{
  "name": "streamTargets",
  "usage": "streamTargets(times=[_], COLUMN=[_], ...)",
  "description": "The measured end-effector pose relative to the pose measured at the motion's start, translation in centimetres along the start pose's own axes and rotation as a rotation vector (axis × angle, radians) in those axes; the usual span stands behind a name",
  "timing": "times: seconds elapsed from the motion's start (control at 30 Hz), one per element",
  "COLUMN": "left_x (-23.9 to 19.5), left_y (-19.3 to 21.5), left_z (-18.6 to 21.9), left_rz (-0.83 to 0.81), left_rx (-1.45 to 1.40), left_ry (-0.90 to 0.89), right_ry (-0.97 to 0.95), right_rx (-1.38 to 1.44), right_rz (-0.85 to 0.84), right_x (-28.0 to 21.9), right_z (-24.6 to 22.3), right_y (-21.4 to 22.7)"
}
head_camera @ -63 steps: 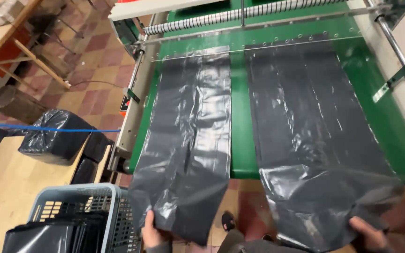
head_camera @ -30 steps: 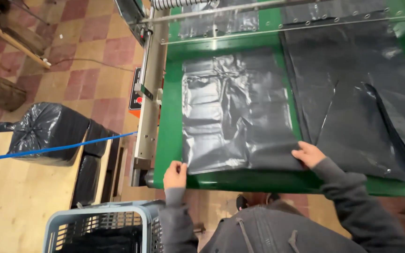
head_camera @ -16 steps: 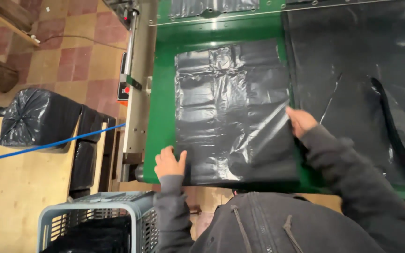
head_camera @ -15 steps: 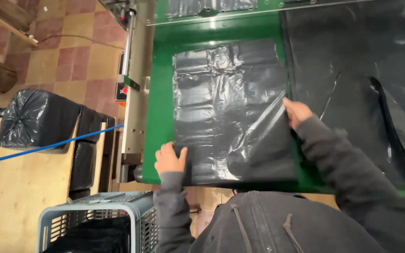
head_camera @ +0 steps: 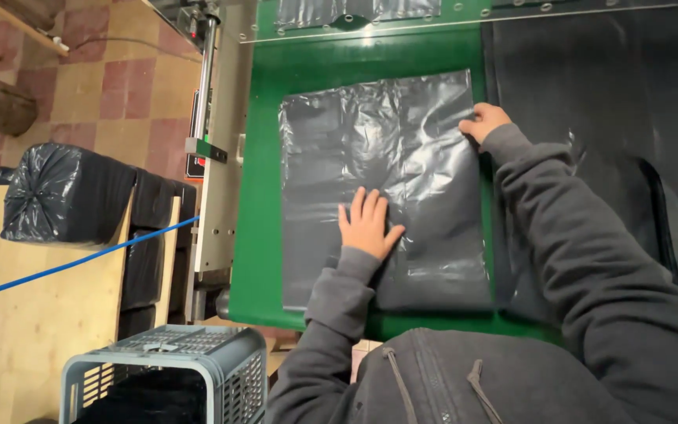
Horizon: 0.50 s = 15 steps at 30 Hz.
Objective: Fold black plastic bags as they come off the production machine and stack them into a plastic storage crate.
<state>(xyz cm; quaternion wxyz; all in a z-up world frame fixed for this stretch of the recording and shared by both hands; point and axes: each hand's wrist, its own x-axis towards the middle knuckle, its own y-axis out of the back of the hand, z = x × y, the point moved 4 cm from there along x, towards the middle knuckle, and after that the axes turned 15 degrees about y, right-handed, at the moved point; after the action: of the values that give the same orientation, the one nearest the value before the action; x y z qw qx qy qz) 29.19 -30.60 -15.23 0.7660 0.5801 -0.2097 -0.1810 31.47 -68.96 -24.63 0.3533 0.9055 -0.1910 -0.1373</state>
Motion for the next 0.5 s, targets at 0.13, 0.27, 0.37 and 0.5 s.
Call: streamTargets(times=[0.13, 0.27, 0.37, 0.5], left_x=[-0.8, -0.3, 2.6, 6.8], left_y=[-1.0, 1.1, 3.7, 1.2], left_z=[0.4, 0.9, 0.3, -4.7], left_rz=[0.003, -0.028, -0.056, -0.242], left_rx=[0.055, -0.071, -0.226, -0.819], left_ry=[0.021, 0.058, 0.094, 0.341], right_ry=[0.086, 0.557, 0.352, 0.564], right_rx=[-0.19, -0.405, -0.554, -0.71], right_rz=[0.013, -0.005, -0.324, -0.261], right_x=[3.9, 8.7, 13.4, 11.0], right_z=[-4.6, -7.6, -6.4, -11.0], right_y=[4.3, 2.9, 0.0, -0.2])
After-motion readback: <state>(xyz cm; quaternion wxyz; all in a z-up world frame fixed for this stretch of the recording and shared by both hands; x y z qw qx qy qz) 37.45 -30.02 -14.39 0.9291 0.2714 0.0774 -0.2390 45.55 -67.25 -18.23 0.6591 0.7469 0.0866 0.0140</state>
